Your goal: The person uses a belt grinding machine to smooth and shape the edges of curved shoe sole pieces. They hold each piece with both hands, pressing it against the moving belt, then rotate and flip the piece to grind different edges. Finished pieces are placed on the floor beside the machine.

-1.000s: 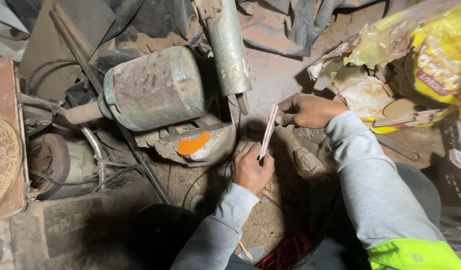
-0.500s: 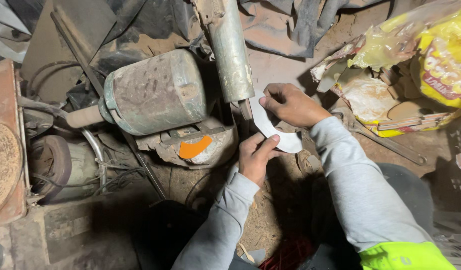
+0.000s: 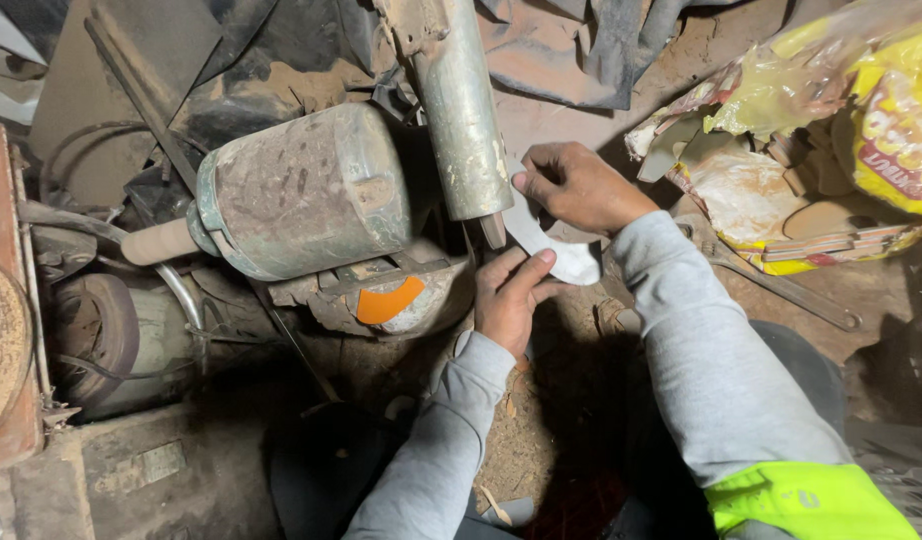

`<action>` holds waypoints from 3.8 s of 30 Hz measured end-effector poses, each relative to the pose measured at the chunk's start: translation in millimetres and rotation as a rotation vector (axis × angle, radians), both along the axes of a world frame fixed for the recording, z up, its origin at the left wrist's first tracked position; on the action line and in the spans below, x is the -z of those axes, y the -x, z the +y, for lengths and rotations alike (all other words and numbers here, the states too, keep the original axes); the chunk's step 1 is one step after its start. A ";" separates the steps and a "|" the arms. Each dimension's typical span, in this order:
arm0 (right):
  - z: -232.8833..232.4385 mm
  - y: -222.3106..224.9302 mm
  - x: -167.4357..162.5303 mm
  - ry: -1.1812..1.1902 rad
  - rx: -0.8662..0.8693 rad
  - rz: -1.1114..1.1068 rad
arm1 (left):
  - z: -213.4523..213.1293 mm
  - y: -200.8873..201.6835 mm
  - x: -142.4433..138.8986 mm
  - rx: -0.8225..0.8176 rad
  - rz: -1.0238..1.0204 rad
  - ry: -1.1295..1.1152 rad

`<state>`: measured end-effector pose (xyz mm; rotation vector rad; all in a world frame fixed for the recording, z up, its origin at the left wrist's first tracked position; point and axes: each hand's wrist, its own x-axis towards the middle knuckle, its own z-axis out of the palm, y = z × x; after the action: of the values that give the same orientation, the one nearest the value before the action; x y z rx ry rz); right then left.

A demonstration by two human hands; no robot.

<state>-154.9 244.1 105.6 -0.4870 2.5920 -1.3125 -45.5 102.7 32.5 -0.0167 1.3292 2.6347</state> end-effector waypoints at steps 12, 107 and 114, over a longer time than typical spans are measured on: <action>24.6 -38.4 -8.2 -0.220 -0.307 -0.242 | 7.8 -70.3 13.8 -0.067 0.163 0.647; 8.1 -12.8 5.8 -0.056 -0.083 -0.097 | -1.7 -33.2 -7.2 0.132 -0.101 0.043; 38.9 -38.4 3.5 -0.287 -0.258 -0.194 | 6.7 -72.3 18.9 -0.050 0.228 1.009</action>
<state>-116.4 283.0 102.1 -0.5863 2.4055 -0.8448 26.8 109.4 13.6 0.1096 2.5868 1.7444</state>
